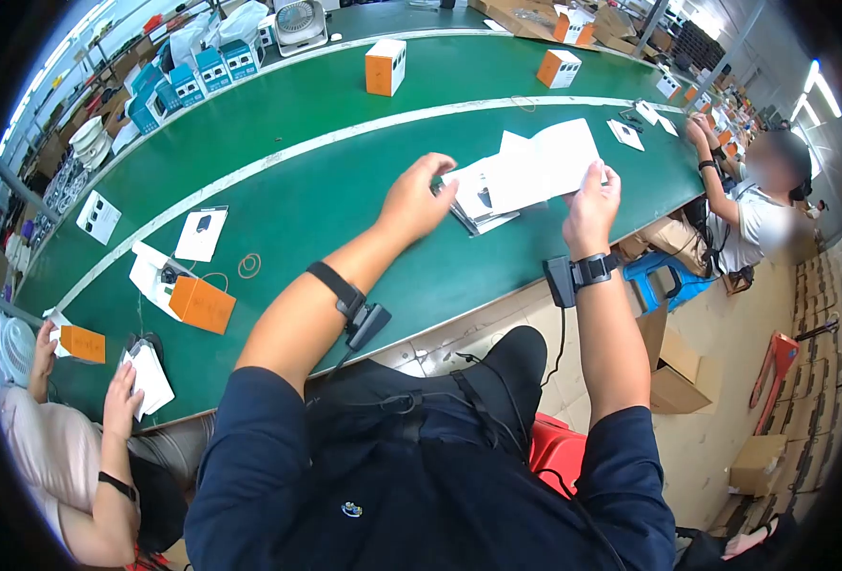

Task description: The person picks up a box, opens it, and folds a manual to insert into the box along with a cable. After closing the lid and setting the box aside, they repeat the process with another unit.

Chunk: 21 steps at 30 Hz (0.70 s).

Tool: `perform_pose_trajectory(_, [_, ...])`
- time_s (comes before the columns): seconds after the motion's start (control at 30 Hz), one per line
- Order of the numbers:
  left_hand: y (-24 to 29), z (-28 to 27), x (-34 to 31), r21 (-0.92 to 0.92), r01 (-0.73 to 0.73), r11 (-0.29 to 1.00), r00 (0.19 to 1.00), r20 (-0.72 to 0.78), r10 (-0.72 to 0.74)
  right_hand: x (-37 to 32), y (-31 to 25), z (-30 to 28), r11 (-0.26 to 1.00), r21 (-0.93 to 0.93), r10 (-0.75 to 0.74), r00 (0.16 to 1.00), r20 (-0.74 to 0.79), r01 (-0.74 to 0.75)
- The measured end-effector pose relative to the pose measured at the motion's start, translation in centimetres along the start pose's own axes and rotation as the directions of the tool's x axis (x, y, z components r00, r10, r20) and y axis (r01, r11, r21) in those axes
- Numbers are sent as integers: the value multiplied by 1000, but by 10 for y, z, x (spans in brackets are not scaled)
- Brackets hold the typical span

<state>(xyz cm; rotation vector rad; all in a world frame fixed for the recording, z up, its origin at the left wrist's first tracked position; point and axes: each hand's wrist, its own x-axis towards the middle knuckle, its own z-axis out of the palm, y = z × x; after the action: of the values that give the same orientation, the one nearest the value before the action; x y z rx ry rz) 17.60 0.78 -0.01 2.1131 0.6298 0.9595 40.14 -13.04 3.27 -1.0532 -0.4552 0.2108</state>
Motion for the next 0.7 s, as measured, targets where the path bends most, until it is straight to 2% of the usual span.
perform_pose_trajectory(0.03, [6, 3, -4, 74, -188, 979, 982, -20, 190, -9, -7, 8, 999, 16, 41, 998, 54, -42])
perform_pose_trajectory(0.07, [14, 10, -8, 78, -187, 979, 982, -16, 188, -16, -10, 16, 996, 28, 84, 990, 111, -87])
perform_pose_trajectory(0.13, [42, 25, -11, 185, -257, 949, 944, -162, 287, -26, -10, 31, 991, 102, 68, 985, 160, -85])
perform_pose_trajectory(0.27, [40, 42, 1, 254, -174, 951, 960, -171, 221, -30, -14, 46, 981, 151, 73, 957, 282, -120])
perform_pose_trajectory(0.33, [17, 44, 12, 70, 12, 997, 995, -101, -5, -30, -23, 51, 992, 121, -8, 970, 243, -22])
perform_pose_trajectory(0.37, [6, 42, 11, 77, -4, 997, 985, -174, 17, -29, -25, 51, 992, 124, -10, 969, 246, -21])
perform_pose_trajectory(0.4, [6, 33, 10, 80, -6, 997, 984, -176, 20, -30, -27, 47, 996, 89, 2, 977, 215, -22])
perform_pose_trajectory(0.47, [14, 17, 6, -184, 178, 967, 969, -135, -205, -31, -26, 41, 998, 60, 15, 983, 185, -26])
perform_pose_trajectory(0.5, [14, 14, 1, -174, 102, 979, 971, -196, -136, -34, -22, 39, 997, 71, -20, 977, 213, 5])
perform_pose_trajectory(0.53, [13, 12, -3, -169, 110, 980, 968, -206, -144, -39, -18, 38, 996, 82, -51, 968, 245, 32])
perform_pose_trajectory(0.6, [18, 5, -15, -120, 24, 993, 966, -252, -54, -52, -11, 34, 996, 84, -30, 957, 290, 6])
perform_pose_trajectory(0.63, [32, -6, -23, -54, 74, 996, 978, -191, -83, -58, -7, 32, 999, 46, -7, 933, 360, -10])
perform_pose_trajectory(0.67, [31, -5, -30, -47, 86, 995, 975, -200, -94, -65, -4, 30, 1000, 8, 18, 904, 427, -23])
perform_pose_trajectory(0.7, [32, -1, -34, -222, 2, 975, 975, -218, -52, -73, 0, 32, 1000, -25, 0, 894, 448, 12])
